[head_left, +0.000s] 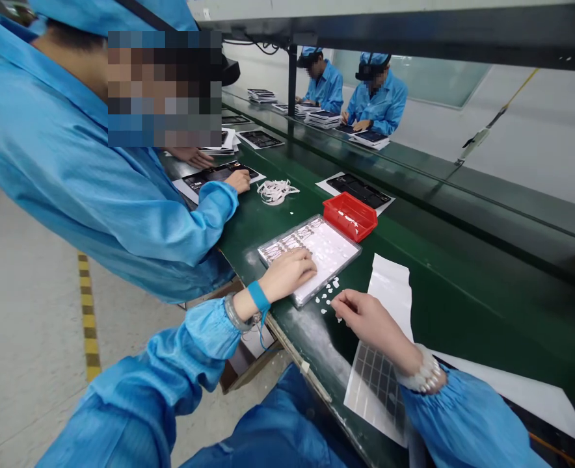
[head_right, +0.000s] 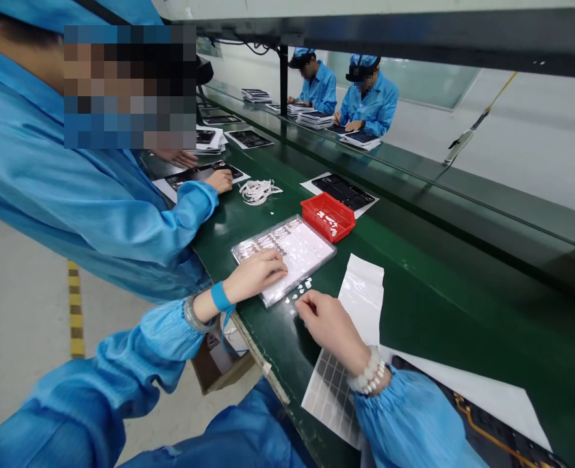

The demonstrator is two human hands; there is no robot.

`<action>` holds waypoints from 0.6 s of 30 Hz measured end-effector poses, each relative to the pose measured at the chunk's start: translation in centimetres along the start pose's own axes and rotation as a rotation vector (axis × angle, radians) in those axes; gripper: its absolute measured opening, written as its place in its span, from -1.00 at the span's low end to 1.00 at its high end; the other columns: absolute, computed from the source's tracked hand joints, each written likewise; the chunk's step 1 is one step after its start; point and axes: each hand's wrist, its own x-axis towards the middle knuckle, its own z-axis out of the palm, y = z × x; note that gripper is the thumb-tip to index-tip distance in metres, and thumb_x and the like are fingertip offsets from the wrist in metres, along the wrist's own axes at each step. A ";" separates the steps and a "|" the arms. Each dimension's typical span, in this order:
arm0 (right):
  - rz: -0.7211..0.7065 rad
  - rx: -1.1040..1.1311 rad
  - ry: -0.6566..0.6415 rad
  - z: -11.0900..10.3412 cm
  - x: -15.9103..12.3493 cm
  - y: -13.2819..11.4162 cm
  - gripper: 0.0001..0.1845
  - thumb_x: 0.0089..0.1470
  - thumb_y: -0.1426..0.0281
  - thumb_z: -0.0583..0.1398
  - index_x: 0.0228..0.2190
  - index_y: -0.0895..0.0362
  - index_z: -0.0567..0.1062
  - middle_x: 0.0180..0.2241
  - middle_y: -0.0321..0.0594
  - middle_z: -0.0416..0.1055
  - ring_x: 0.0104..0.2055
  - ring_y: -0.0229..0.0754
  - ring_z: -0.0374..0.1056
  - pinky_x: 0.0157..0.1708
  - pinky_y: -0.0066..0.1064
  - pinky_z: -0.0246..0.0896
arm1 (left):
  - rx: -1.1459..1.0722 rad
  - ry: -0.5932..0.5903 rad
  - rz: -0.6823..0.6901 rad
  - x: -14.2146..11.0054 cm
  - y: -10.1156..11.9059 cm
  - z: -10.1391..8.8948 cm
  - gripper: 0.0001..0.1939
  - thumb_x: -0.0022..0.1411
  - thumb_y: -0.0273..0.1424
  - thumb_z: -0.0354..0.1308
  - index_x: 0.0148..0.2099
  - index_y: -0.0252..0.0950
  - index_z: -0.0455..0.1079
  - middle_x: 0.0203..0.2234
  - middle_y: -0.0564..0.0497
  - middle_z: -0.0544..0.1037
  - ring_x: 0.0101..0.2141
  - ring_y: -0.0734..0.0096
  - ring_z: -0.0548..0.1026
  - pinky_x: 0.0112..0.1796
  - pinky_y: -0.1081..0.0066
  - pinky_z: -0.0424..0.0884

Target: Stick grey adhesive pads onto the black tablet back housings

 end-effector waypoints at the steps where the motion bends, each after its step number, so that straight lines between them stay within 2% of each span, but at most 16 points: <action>1: 0.016 0.049 -0.011 0.1 0.1 0.0 -0.72 0.10 0.26 0.06 -0.55 0.13 0.36 -0.55 -0.32 0.35 -0.50 -0.30 0.24 -0.48 -0.46 0.09 | -0.038 0.029 -0.003 0.2 0.0 0.0 -0.85 0.24 -0.37 0.11 -0.32 -0.26 0.48 -0.33 0.00 0.41 -0.26 0.36 0.40 -0.17 0.37 0.32; 4: 0.124 0.314 -0.055 0.4 0.7 -0.3 -0.73 0.09 0.24 0.10 -0.49 0.17 0.43 -0.52 -0.29 0.35 -0.55 -0.35 0.18 -0.59 -0.51 0.07 | -0.161 0.150 -0.036 0.9 0.2 -0.1 -0.84 0.26 -0.35 0.11 -0.25 -0.28 0.49 -0.33 0.00 0.39 -0.28 0.41 0.40 -0.21 0.40 0.36; 7: 0.249 0.762 -0.123 0.9 1.8 -1.2 -0.71 0.08 0.21 0.13 -0.35 0.19 0.49 -0.42 -0.24 0.37 -0.54 -0.38 0.18 -0.66 -0.57 0.03 | -0.255 0.271 -0.078 0.9 1.0 -0.1 -0.79 0.30 -0.32 0.07 -0.20 -0.30 0.49 -0.36 0.00 0.37 -0.31 0.43 0.40 -0.27 0.42 0.39; 10: 0.297 1.137 -0.146 1.4 2.9 -2.2 -0.75 0.04 0.22 0.19 -0.36 0.16 0.47 -0.39 -0.24 0.38 -0.51 -0.39 0.22 -0.65 -0.60 0.07 | -0.304 0.353 -0.088 0.0 2.3 0.7 -0.77 0.30 -0.29 0.07 -0.22 -0.29 0.51 -0.38 0.01 0.33 -0.31 0.43 0.38 -0.26 0.39 0.39; 12: 0.273 1.212 -0.097 1.7 3.4 -2.5 -0.80 -0.01 0.26 0.23 -0.40 0.15 0.45 -0.46 -0.30 0.35 -0.51 -0.40 0.22 -0.63 -0.62 0.10 | -0.327 0.405 -0.083 -1.0 3.2 1.2 -0.76 0.29 -0.27 0.08 -0.23 -0.27 0.52 -0.38 0.02 0.32 -0.31 0.43 0.37 -0.26 0.38 0.39; 14: 0.242 1.192 -0.046 1.8 3.5 -2.6 -0.79 -0.05 0.27 0.26 -0.43 0.16 0.43 -0.51 -0.32 0.32 -0.51 -0.40 0.23 -0.63 -0.62 0.11 | -0.346 0.449 -0.057 -1.9 3.9 1.6 -0.77 0.29 -0.26 0.08 -0.21 -0.26 0.51 -0.38 0.02 0.32 -0.32 0.43 0.37 -0.26 0.38 0.38; 18: 0.212 0.986 0.019 1.7 3.3 -2.3 -0.74 -0.09 0.24 0.28 -0.47 0.20 0.43 -0.53 -0.30 0.35 -0.55 -0.41 0.24 -0.69 -0.63 0.04 | -0.240 0.468 0.072 -3.0 4.3 1.0 -0.81 0.31 -0.34 0.07 -0.11 -0.27 0.46 -0.32 -0.02 0.42 -0.27 0.40 0.39 -0.22 0.36 0.36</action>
